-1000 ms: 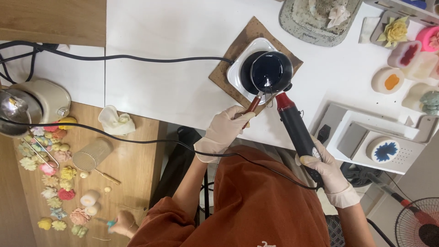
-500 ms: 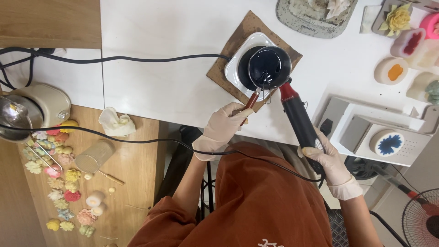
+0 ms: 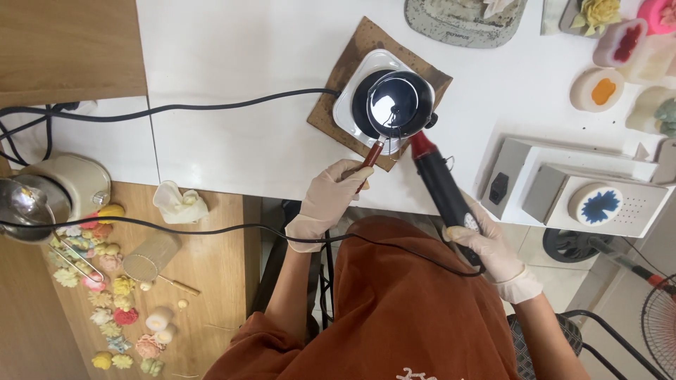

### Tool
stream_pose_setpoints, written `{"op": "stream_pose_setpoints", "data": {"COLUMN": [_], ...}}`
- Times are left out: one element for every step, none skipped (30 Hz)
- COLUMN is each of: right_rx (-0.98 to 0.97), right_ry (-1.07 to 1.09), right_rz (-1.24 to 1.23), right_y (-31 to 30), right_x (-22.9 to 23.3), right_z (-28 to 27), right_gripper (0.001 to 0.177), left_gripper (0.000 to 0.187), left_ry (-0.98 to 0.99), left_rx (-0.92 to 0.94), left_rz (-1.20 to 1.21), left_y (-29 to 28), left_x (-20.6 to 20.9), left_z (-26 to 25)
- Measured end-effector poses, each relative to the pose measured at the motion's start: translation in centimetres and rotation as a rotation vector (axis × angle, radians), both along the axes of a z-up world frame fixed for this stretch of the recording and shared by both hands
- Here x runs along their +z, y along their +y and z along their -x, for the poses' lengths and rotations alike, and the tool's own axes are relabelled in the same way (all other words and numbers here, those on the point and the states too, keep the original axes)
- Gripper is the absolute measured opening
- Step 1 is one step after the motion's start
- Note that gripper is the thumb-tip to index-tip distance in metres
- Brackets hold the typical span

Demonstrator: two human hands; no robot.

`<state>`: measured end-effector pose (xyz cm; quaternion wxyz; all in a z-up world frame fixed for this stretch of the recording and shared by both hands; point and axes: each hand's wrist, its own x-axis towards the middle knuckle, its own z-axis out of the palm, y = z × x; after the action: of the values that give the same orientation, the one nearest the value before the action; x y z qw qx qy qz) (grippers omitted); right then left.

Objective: Using a heat gun and molten wax to assemble or refine decorative flower-shaped candles.

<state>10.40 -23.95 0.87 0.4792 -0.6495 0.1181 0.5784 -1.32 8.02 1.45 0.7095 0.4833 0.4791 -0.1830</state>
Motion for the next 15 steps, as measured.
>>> {"op": "stream_pose_setpoints", "data": {"right_rx": [-0.009, 0.124, 0.257, 0.246, 0.171, 0.095, 0.083, -0.010, -0.104, -0.117, -0.068, -0.019, -0.031, 0.045, 0.122], "right_ry": [0.000, -0.077, -0.154, -0.152, -0.077, -0.001, 0.000, 0.043, 0.084, 0.081, 0.056, 0.031, 0.030, -0.029, -0.088], "right_rz": [0.001, -0.015, -0.030, -0.029, 0.002, 0.032, 0.030, -0.061, -0.153, -0.151, -0.124, -0.097, -0.096, -0.094, -0.092], "right_y": [1.4, 2.8, 4.1, 4.1, 4.1, 4.1, 3.3, 2.4, 1.5, 2.4, 3.3, 4.2, 4.4, 4.7, 5.0], "right_x": [1.0, 2.0, 3.0, 2.8, 2.7, 2.5, 1.6, 0.8, 0.0, 0.7, 1.4, 2.1, 2.0, 2.0, 2.0], "right_z": [0.1, 0.2, 0.3, 0.7, 1.2, 1.6, 2.1, 2.6, 3.1, 3.0, 2.9, 2.7, 2.7, 2.8, 3.0], "right_gripper": [0.089, 0.084, 0.079, 0.079, 0.080, 0.081, 0.081, 0.084, 0.088, 0.088, 0.087, 0.086, 0.086, 0.083, 0.080], "left_gripper": [0.033, 0.033, 0.033, 0.033, 0.033, 0.033, 0.033, 0.033, 0.032, 0.032, 0.032, 0.032, 0.032, 0.032, 0.032], "left_ry": [0.000, -0.001, -0.003, -0.001, -0.011, -0.021, -0.019, -0.030, -0.041, -0.043, -0.046, -0.049, -0.050, -0.039, -0.028], "left_rx": [-0.009, 0.000, 0.009, -0.002, 0.004, 0.009, -0.003, 0.001, 0.005, -0.009, -0.010, -0.012, -0.024, -0.025, -0.026], "left_rz": [0.001, 0.003, 0.005, 0.005, 0.002, -0.002, -0.004, -0.008, -0.012, -0.009, -0.010, -0.011, -0.009, 0.009, 0.028], "left_y": [-0.1, -0.1, -0.2, -0.2, -0.3, -0.3, -0.2, -0.1, -0.1, -0.1, 0.0, 0.0, 0.0, -0.1, -0.2], "left_x": [-0.2, -0.4, -0.7, -0.9, -1.2, -1.5, -1.4, -1.3, -1.3, -1.0, -0.8, -0.6, -0.2, 0.3, 0.7], "left_z": [0.1, 0.1, 0.2, 0.3, 0.4, 0.5, 0.6, 0.6, 0.6, 0.5, 0.4, 0.2, -0.2, -0.4, -0.6]}}
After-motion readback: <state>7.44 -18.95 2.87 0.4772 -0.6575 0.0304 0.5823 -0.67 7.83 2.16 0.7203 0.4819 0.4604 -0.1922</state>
